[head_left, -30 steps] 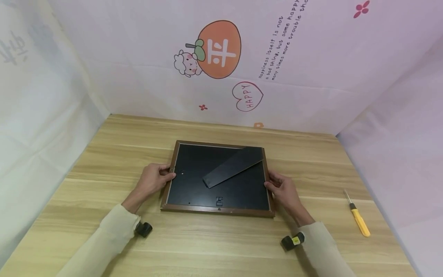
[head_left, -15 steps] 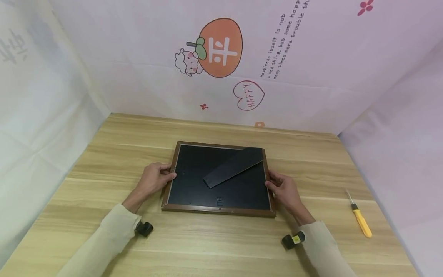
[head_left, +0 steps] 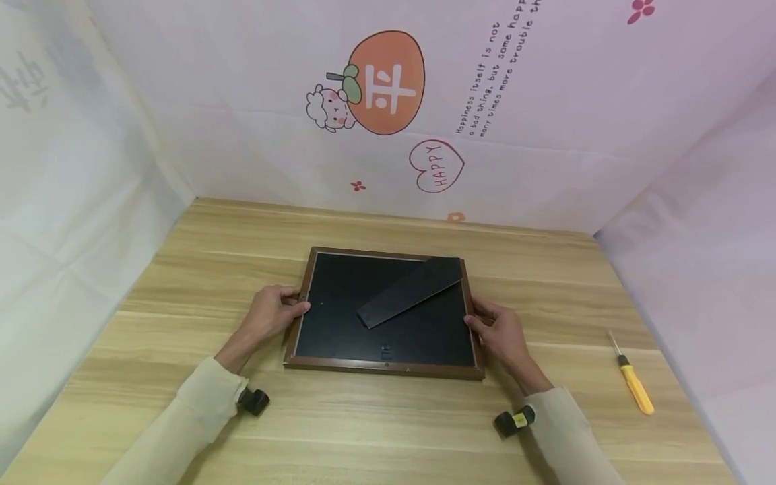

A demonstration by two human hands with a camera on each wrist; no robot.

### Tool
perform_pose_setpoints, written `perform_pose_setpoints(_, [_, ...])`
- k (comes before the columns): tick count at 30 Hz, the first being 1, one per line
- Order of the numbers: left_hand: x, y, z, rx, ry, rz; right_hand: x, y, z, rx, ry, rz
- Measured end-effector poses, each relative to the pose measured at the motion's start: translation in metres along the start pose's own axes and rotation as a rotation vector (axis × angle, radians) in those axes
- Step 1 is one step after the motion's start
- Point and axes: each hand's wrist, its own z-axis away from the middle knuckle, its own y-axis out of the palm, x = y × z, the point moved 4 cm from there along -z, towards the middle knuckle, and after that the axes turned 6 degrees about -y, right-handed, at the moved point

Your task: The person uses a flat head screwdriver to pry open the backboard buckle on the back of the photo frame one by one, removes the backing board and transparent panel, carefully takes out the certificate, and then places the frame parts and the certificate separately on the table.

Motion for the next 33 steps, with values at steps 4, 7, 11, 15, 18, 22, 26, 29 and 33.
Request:
perform_pose_setpoints(4, [0.001, 0.003, -0.002, 0.02, -0.037, 0.022, -0.002, -0.002, 0.002, -0.021, 0.033, 0.0])
perform_pose_setpoints(7, [0.002, 0.003, -0.003, 0.038, -0.073, 0.038, -0.004, -0.003, 0.002, -0.032, 0.03, 0.006])
perform_pose_setpoints(11, [0.002, 0.004, -0.004, 0.058, -0.101, 0.062, -0.006, -0.007, 0.004, -0.018, 0.022, 0.023])
perform_pose_setpoints(15, [0.002, 0.005, -0.003, 0.062, -0.104, 0.074, -0.005, -0.013, 0.009, 0.018, 0.013, 0.029])
perform_pose_setpoints(18, [0.002, 0.005, -0.004, 0.057, -0.104, 0.071, -0.006, -0.02, 0.014, 0.042, 0.012, 0.023])
perform_pose_setpoints(22, [0.002, 0.004, -0.003, 0.058, -0.099, 0.07, -0.008, -0.032, 0.021, 0.05, 0.028, 0.031])
perform_pose_setpoints(26, [0.002, 0.005, -0.004, 0.062, -0.094, 0.067, -0.01, -0.051, 0.03, 0.02, 0.034, 0.082])
perform_pose_setpoints(29, [0.003, 0.005, -0.004, 0.063, -0.097, 0.065, -0.011, -0.07, 0.036, -0.043, 0.026, 0.079])
perform_pose_setpoints(33, [0.003, 0.004, -0.003, 0.061, -0.1, 0.069, -0.015, -0.097, 0.044, -0.16, 0.026, 0.037])
